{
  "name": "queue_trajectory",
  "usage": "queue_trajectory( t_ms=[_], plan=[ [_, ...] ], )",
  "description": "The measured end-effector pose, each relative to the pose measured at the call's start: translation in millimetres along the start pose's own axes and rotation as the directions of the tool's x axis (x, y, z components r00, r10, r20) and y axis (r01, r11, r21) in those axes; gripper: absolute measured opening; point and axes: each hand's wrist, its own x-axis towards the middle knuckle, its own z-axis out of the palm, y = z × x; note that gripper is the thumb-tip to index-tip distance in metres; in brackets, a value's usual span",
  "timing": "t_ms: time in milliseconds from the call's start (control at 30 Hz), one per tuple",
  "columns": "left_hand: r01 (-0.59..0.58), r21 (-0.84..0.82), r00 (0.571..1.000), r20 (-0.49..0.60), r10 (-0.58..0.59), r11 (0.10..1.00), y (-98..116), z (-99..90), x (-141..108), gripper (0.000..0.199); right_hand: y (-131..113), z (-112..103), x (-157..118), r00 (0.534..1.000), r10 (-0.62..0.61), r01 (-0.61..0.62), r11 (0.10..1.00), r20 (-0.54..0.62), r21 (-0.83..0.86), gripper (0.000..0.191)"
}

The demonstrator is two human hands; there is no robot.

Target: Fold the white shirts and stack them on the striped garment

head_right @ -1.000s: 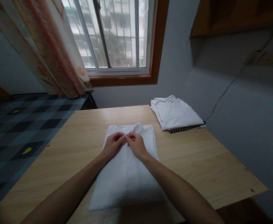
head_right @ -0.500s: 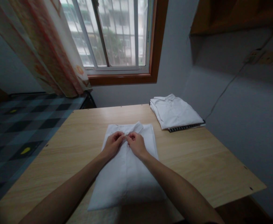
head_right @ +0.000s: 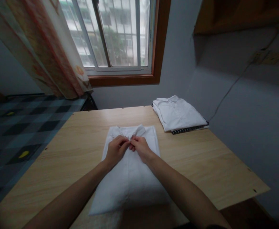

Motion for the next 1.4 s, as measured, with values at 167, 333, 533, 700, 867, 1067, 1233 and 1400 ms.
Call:
queue_trajectory(
  t_ms=[167, 333, 533, 700, 867, 1067, 1233, 1400],
  plan=[
    [0.025, -0.041, 0.999, 0.035, -0.023, 0.999, 1.8, -0.4, 0.6, 0.006, 0.2, 2.2, 0.7, 0.999, 0.029, -0.029, 0.999, -0.019, 0.022, 0.023],
    [0.164, -0.052, 0.986, 0.008, -0.164, 0.985, -0.7, 0.8, -1.5, 0.008, 2.5, 2.6, 0.9, 0.990, -0.066, 0.078, 0.993, -0.126, 0.093, 0.031],
    [0.238, -0.034, 0.968, 0.093, -0.234, 0.971, 6.4, -7.4, 5.1, 0.018, -2.9, -2.1, 5.8, 0.981, -0.076, 0.103, 0.983, -0.178, 0.153, 0.036],
    [0.301, 0.187, 0.867, 0.353, -0.350, 0.935, 22.4, -17.6, 16.0, 0.021, -6.3, -12.6, 16.8, 0.965, -0.100, 0.139, 0.979, -0.243, 0.150, 0.037],
    [0.494, 0.160, 0.592, 0.658, -0.466, 0.854, 22.4, -24.2, 17.6, 0.020, -9.0, -23.9, 33.2, 0.956, -0.149, 0.191, 0.970, -0.253, 0.151, 0.035],
    [0.469, 0.124, 0.719, 0.522, -0.459, 0.875, 11.3, -15.8, 14.4, 0.022, -17.6, -22.2, 55.7, 0.976, -0.205, 0.211, 0.975, -0.075, 0.071, 0.034],
    [0.423, 0.113, 0.853, 0.286, -0.437, 0.899, -7.0, -8.8, 17.3, 0.026, -21.3, -16.7, 41.9, 0.950, -0.309, 0.274, 0.902, -0.055, -0.332, 0.021],
    [0.548, -0.119, 0.816, 0.294, -0.498, 0.828, -17.6, -7.6, 17.8, 0.031, -11.7, -7.9, 6.6, 0.909, -0.409, 0.318, 0.558, 0.079, -0.767, 0.006]
  ],
)
